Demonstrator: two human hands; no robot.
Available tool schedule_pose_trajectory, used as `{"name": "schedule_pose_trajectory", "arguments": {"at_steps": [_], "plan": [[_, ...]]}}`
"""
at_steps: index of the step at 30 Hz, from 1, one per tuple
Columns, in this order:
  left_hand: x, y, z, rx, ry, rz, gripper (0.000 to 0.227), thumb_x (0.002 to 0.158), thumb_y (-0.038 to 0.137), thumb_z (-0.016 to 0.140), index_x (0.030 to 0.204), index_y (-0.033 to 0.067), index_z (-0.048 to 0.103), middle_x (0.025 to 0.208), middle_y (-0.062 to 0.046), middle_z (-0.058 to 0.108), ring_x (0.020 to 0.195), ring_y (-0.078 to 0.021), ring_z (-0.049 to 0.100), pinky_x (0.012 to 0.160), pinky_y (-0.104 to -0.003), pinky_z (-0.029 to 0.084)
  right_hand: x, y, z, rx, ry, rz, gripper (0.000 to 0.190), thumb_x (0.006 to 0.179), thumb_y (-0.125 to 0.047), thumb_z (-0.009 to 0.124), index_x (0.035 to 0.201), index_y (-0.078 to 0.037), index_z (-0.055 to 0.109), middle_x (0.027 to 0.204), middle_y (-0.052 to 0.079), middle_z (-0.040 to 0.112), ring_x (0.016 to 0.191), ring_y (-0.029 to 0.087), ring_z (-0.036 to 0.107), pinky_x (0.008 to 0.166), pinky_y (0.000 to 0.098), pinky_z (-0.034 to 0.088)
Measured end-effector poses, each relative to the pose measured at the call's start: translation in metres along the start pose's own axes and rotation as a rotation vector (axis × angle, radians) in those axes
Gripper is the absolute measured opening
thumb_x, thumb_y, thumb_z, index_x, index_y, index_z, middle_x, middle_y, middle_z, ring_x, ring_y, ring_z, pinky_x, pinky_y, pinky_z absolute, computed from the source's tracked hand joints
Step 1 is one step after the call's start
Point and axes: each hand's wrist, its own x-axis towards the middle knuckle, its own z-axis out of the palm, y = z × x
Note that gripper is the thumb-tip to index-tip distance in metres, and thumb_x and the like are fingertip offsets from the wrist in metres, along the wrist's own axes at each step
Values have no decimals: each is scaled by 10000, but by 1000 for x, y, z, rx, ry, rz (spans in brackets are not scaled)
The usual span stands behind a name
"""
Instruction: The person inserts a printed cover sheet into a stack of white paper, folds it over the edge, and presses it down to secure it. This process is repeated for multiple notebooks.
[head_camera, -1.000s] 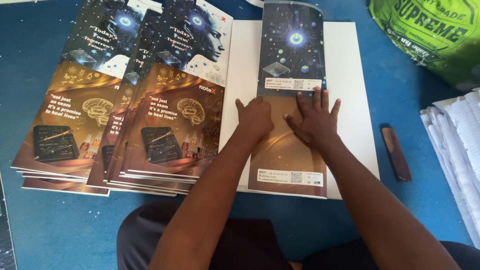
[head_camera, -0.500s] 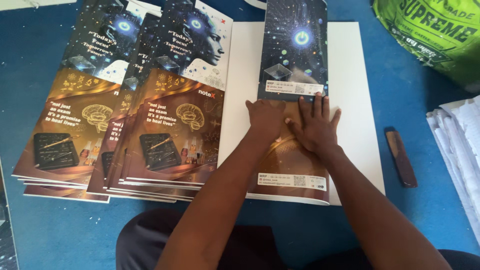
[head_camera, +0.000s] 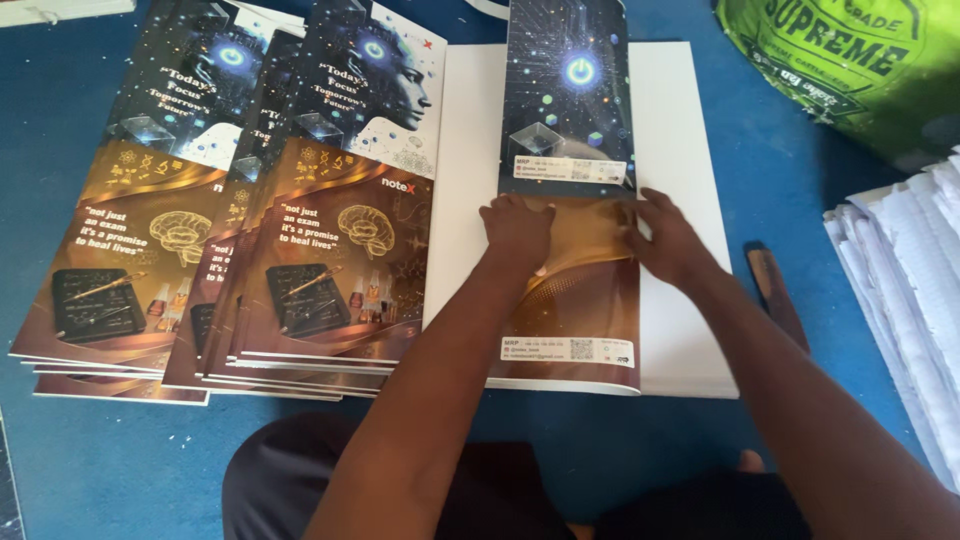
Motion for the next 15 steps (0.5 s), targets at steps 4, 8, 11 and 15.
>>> {"name": "schedule_pose_trajectory", "arguments": {"at_steps": [4, 8, 11, 15], "plan": [[-3, 0, -2, -28, -5, 3, 1093, 656, 349, 977, 1569, 354, 377, 1568, -268, 320, 1454, -471, 291, 1064, -564, 397, -29, 30, -34, -102, 81, 94, 443, 931, -150, 642, 1371, -96, 632, 1438, 253, 573, 1316, 417, 544, 1090, 464, 455], [-8, -1, -1, -52, 2, 3, 1103, 640, 353, 985, 1566, 350, 385, 1577, -252, 314, 1467, -453, 285, 1043, -520, 466, -54, 55, -69, -358, 74, 370, 527, 858, -65, 670, 1385, -66, 650, 1401, 287, 573, 1280, 432, 562, 1088, 476, 471], [-8, -1, -1, -60, 23, -11, 1098, 626, 340, 990, 1554, 360, 404, 1583, -228, 319, 1472, -440, 290, 1030, -479, 507, -85, 74, -88, -1059, -456, 294, 461, 945, -244, 675, 1394, -148, 622, 1331, 192, 631, 1213, 397, 625, 950, 461, 558], [-10, 1, 2, -77, 54, -17, 1078, 618, 310, 993, 1540, 368, 439, 1590, -220, 321, 1475, -441, 294, 1038, -460, 520, -89, 109, -97, -422, -382, 862, 590, 738, -261, 863, 1224, 41, 719, 1174, 302, 745, 1136, 427, 704, 952, 476, 554]]}}
